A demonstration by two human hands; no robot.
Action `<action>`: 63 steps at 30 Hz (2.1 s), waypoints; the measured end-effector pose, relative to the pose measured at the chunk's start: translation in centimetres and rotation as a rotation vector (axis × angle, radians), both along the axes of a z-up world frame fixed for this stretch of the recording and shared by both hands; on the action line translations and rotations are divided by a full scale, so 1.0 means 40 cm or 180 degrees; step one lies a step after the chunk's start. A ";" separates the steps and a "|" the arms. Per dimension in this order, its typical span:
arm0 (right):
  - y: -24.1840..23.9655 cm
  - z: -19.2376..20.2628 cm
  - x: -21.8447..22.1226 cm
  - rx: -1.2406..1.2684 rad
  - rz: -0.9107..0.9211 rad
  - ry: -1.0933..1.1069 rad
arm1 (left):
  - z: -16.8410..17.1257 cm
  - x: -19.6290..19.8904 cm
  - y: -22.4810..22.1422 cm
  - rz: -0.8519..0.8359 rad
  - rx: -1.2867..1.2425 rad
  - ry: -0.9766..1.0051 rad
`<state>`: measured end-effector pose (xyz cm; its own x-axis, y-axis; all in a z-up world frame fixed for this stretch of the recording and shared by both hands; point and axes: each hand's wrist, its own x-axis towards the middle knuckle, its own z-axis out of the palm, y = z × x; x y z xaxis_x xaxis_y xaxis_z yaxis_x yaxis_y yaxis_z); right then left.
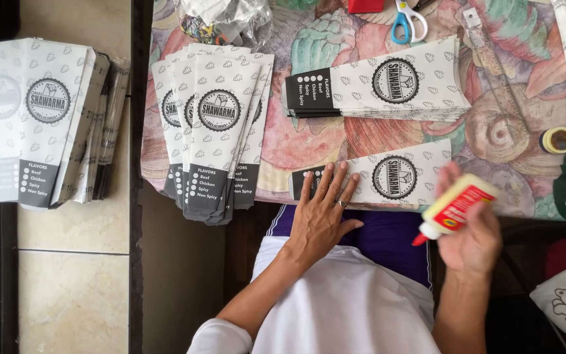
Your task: The person applies glue from a bottle onto the edges of cardboard shawarma sleeves and presses them together to assemble the packaging.
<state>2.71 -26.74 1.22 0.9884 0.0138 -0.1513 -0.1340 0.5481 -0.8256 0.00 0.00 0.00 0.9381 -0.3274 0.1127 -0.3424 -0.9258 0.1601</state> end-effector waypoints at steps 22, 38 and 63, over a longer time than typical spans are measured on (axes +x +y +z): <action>-0.244 0.027 0.214 -0.2414 -0.0911 0.0941 | 0.034 -0.005 0.021 0.0273 -0.1002 -0.0340; 0.142 0.031 0.355 -0.5083 0.0497 -0.3016 | 0.028 0.044 0.440 0.3129 -0.1463 -0.0977; -0.268 0.014 0.141 -0.6400 -0.0092 -0.0759 | -0.075 0.121 0.072 -0.0679 -0.1114 -0.0668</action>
